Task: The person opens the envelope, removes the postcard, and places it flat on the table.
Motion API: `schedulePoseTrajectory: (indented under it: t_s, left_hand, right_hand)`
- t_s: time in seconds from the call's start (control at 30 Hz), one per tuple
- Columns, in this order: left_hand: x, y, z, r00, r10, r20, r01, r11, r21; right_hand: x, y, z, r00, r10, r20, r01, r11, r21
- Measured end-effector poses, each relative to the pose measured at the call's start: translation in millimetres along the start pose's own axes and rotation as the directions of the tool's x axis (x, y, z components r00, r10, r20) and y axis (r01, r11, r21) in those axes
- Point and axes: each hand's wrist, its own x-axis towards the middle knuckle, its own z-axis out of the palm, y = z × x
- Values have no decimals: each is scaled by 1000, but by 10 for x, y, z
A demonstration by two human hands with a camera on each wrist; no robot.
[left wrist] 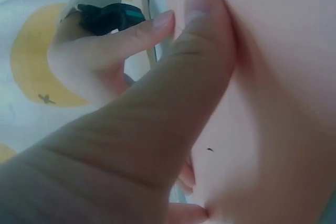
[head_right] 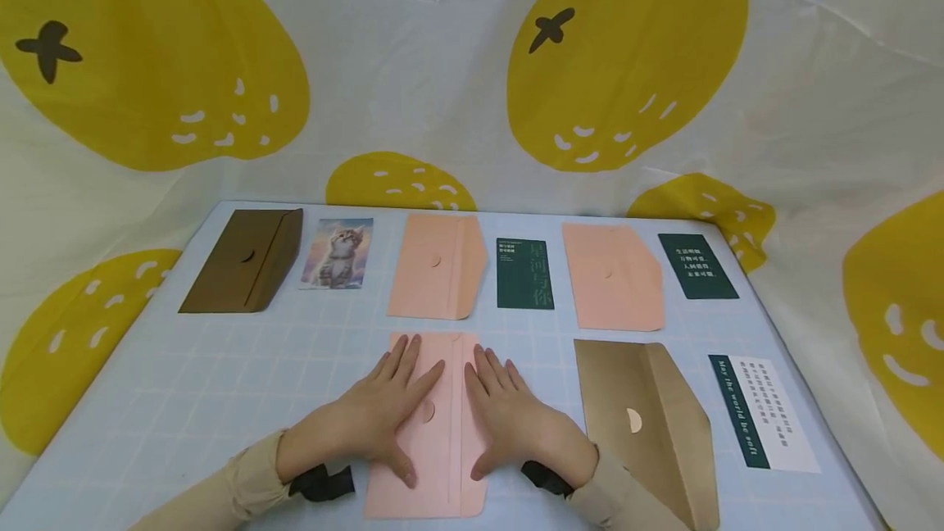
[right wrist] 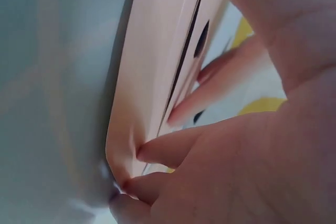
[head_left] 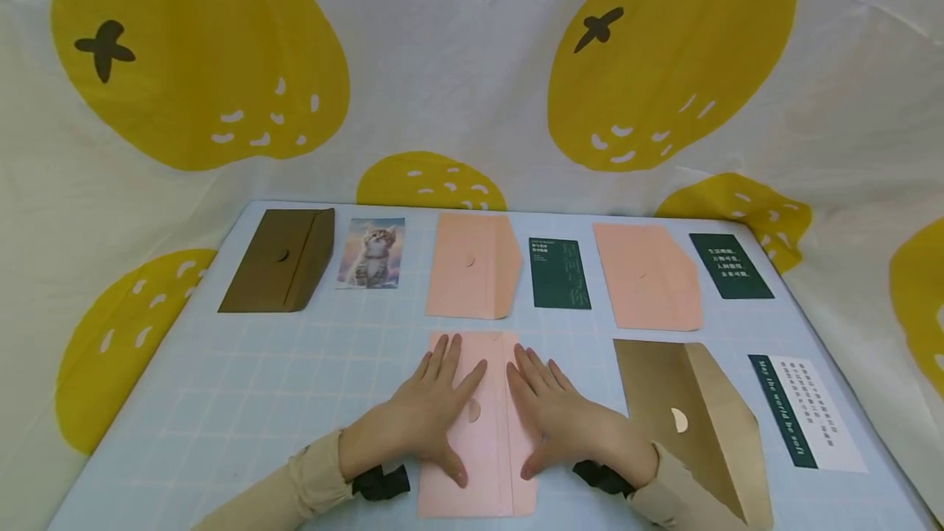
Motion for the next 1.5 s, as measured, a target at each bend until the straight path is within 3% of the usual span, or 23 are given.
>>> schedulePoseTrajectory:
  t_s: [0.3, 0.5, 0.6, 0.73, 1.0, 1.33, 1.5]
  left_hand:
    - [113, 220, -57, 998, -42, -50, 41, 999, -14]
    - [157, 379, 1, 987, -122, -105, 133, 984, 115]
    - [158, 404, 46, 984, -133, -121, 154, 971, 181]
    - [166, 422, 78, 982, -142, -124, 166, 964, 206]
    - [168, 415, 100, 983, -137, -119, 154, 978, 145]
    - [160, 342, 20, 985, -115, -130, 111, 993, -33]
    - [165, 323, 2, 984, -100, -144, 93, 994, -56]
  right_hand:
    - [-2, 10, 35, 1000, 2, -7, -2, 1000, 3]
    - [-16, -16, 57, 1000, -8, -12, 7, 1000, -11]
    - [-13, -39, 63, 1000, -7, -11, 7, 1000, -30]
    - [-8, -49, 59, 1000, 0, -13, 0, 999, -40]
    - [-11, -40, 72, 1000, 8, -11, -8, 1000, -9]
    - [-3, -29, 82, 1000, 17, -8, -17, 1000, -24]
    - [1, -31, 81, 999, 38, -2, -38, 999, -21]
